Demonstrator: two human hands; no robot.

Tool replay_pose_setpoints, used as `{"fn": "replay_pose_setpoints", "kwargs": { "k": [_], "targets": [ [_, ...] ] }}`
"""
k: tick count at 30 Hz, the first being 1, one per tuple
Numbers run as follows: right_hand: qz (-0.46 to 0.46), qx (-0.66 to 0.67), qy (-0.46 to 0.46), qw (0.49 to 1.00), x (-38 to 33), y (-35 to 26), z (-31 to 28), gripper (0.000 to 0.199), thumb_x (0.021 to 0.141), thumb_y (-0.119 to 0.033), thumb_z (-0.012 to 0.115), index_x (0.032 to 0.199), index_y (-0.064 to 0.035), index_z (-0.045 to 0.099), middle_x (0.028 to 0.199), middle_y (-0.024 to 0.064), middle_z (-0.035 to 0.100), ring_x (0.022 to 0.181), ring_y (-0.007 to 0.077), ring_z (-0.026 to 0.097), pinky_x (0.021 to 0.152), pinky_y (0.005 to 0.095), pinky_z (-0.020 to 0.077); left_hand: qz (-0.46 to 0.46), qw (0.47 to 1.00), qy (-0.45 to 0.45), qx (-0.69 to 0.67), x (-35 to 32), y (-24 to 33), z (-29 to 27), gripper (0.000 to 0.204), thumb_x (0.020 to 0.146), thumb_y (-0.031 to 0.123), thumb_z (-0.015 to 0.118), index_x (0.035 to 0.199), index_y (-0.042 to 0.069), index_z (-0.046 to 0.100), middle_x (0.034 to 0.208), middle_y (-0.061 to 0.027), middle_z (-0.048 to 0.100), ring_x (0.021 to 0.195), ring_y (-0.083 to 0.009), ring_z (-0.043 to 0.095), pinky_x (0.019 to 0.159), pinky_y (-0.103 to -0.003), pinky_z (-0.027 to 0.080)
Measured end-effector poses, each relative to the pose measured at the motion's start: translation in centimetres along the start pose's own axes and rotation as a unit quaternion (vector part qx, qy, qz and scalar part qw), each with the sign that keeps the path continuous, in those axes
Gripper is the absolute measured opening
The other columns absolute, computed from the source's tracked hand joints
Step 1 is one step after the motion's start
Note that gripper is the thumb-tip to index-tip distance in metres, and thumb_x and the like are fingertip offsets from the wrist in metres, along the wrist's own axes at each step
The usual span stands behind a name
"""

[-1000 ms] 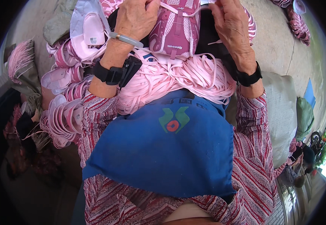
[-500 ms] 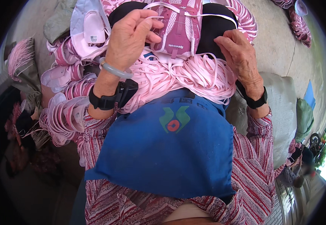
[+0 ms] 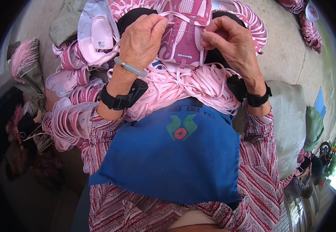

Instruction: The person is lacing a pink sneaker while sitting outdoors with a large pile of shoe components.

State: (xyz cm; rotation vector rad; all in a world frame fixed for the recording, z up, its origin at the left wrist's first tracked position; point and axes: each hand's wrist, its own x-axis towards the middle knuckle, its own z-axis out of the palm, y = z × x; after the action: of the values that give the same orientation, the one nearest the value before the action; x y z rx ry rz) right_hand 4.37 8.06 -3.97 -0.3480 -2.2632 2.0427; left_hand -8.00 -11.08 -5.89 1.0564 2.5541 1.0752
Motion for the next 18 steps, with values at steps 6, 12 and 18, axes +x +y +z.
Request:
{"fn": "replay_pose_setpoints", "kwargs": {
  "k": [6, 12, 18],
  "targets": [
    [-0.07, -0.071, 0.022, 0.995, -0.7, 0.7, -0.2, 0.01, 0.085, -0.001, 0.06, 0.096, 0.0006, 0.06, 0.083, 0.0064, 0.062, 0.072, 0.0159, 0.065, 0.065, 0.0257, 0.0514, 0.04, 0.999, 0.027, -0.004, 1.3, 0.0, 0.7, 0.02, 0.092, 0.019, 0.06, 0.099, 0.0, 0.063, 0.085, -0.007, 0.062, 0.07, -0.013, 0.059, 0.064, -0.024, 0.047],
    [-0.157, -0.281, 0.043, 0.946, -0.1, 0.8, -0.5, 0.017, 0.08, 0.001, 0.061, 0.096, -0.0022, 0.063, 0.083, 0.0131, 0.061, 0.076, 0.0294, 0.063, 0.066, 0.0327, 0.0489, -0.032, 0.994, 0.011, -0.1, 1.2, 0.4, 0.9, 0.019, 0.091, 0.019, 0.061, 0.1, 0.002, 0.065, 0.083, -0.0013, 0.062, 0.059, -0.0066, 0.058, 0.055, -0.019, 0.046],
    [-0.143, -0.291, 0.148, 0.934, 3.2, 1.3, -1.1, 0.012, 0.086, -0.007, 0.063, 0.096, -0.0004, 0.062, 0.085, 0.0088, 0.066, 0.073, 0.0148, 0.064, 0.065, 0.0243, 0.0506, 0.082, 0.996, 0.035, 0.019, 2.2, 0.5, 0.9, 0.017, 0.089, 0.017, 0.063, 0.097, 0.002, 0.065, 0.081, -0.0034, 0.061, 0.06, -0.009, 0.058, 0.055, -0.021, 0.046]
  ]
}}
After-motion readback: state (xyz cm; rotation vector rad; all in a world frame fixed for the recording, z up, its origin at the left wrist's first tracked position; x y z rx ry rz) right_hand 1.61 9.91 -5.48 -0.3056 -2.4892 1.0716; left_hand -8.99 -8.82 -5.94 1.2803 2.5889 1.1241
